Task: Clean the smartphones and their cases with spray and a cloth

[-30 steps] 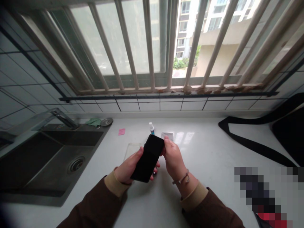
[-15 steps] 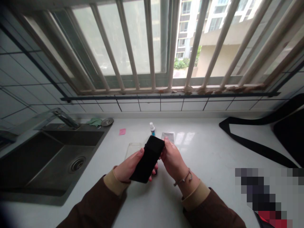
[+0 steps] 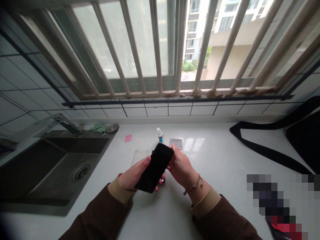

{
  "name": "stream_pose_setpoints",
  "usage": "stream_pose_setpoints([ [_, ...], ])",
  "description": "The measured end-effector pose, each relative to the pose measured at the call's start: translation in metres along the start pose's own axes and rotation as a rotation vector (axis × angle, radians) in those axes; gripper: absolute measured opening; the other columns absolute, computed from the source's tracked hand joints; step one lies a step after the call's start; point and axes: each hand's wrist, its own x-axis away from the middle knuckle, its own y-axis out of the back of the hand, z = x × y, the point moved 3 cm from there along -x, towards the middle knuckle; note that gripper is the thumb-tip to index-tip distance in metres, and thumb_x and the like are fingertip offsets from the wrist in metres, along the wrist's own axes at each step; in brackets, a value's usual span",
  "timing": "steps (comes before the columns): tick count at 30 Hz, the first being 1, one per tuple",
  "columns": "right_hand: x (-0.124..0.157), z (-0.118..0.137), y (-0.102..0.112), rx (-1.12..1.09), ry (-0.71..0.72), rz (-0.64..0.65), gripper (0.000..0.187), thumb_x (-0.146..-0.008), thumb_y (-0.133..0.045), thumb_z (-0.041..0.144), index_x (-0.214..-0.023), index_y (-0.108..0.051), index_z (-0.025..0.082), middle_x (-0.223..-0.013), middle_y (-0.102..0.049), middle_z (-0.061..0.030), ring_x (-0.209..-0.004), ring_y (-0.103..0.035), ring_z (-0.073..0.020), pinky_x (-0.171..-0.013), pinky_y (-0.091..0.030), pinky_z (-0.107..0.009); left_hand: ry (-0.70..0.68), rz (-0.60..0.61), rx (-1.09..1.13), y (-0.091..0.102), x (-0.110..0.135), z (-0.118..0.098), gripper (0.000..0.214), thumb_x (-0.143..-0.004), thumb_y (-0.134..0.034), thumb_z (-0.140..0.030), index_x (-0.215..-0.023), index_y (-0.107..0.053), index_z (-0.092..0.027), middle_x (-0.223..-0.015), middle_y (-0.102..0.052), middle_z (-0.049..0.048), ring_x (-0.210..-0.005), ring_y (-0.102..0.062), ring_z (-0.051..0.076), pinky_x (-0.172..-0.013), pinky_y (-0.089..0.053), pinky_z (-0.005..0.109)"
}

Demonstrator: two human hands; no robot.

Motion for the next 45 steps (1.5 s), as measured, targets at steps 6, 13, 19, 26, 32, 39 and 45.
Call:
stream_pose_setpoints([
  [6,-0.001,0.000,0.001,-0.036,0.028,-0.062,0.052,-0.100,-0.055,0.066,-0.074,-0.056,0.021,-0.056,-0.047,0.0050,-0.045,-0.042,-0.0109,-0.046,-0.036,-0.025,-0.004,-0.026,0.060,-0.001,-0.002,0.003,0.075,-0.095,-0.051,-0.075,-0.125,-0.066,-0.008,-0.098,-0.073,0.0208,-0.080,-0.073,0.026,-0.064,-0.063,0.036],
  [13,-0.005,-0.008,0.002,0.079,0.052,0.014,0.055,-0.099,-0.049,0.074,-0.100,-0.067,0.021,-0.062,-0.054,0.0020,-0.051,-0.052,-0.0164,-0.049,-0.043,-0.031,-0.126,-0.110,0.213,-0.002,-0.007,-0.002,0.078,-0.099,-0.043,-0.074,-0.130,-0.069,-0.008,-0.109,-0.073,0.0214,-0.087,-0.073,0.028,-0.074,-0.063,0.041],
  [19,-0.006,-0.005,0.010,0.275,0.156,-0.110,0.053,-0.100,-0.054,0.069,-0.105,-0.071,0.020,-0.067,-0.058,0.0009,-0.057,-0.052,-0.0154,-0.056,-0.043,-0.030,0.011,-0.080,0.329,0.003,-0.006,-0.007,0.083,-0.100,-0.036,-0.076,-0.126,-0.071,-0.006,-0.104,-0.076,0.0204,-0.085,-0.074,0.027,-0.078,-0.062,0.041],
  [26,0.002,0.013,0.012,0.476,0.149,-0.163,0.059,-0.096,-0.057,0.073,-0.097,-0.081,0.019,-0.079,-0.072,-0.0051,-0.071,-0.061,-0.0199,-0.066,-0.045,-0.032,0.315,-0.033,0.078,0.002,0.007,0.009,0.081,-0.091,-0.052,-0.081,-0.116,-0.071,-0.006,-0.098,-0.076,0.0202,-0.077,-0.073,0.024,-0.067,-0.061,0.035],
  [32,0.003,0.010,0.011,0.492,0.145,-0.112,0.059,-0.096,-0.057,0.073,-0.088,-0.078,0.018,-0.072,-0.069,-0.0037,-0.067,-0.058,-0.0188,-0.064,-0.042,-0.031,0.304,-0.059,-0.077,0.001,0.009,0.006,0.077,-0.087,-0.056,-0.083,-0.113,-0.068,-0.011,-0.094,-0.074,0.0152,-0.070,-0.069,0.019,-0.060,-0.057,0.028],
  [39,0.005,0.013,0.006,0.512,0.086,-0.079,0.057,-0.099,-0.053,0.071,-0.086,-0.073,0.019,-0.075,-0.068,-0.0030,-0.072,-0.059,-0.0189,-0.069,-0.044,-0.031,0.305,-0.014,-0.096,0.001,0.011,0.004,0.076,-0.087,-0.055,-0.085,-0.112,-0.066,-0.014,-0.093,-0.072,0.0133,-0.070,-0.068,0.019,-0.060,-0.057,0.029],
  [45,0.009,0.016,0.010,0.544,-0.030,-0.025,0.054,-0.100,-0.054,0.067,-0.083,-0.070,0.018,-0.076,-0.066,-0.0027,-0.073,-0.057,-0.0182,-0.070,-0.043,-0.031,0.365,0.053,-0.155,0.007,0.011,0.014,0.080,-0.084,-0.054,-0.088,-0.112,-0.068,-0.014,-0.092,-0.073,0.0133,-0.073,-0.069,0.020,-0.062,-0.058,0.031],
])
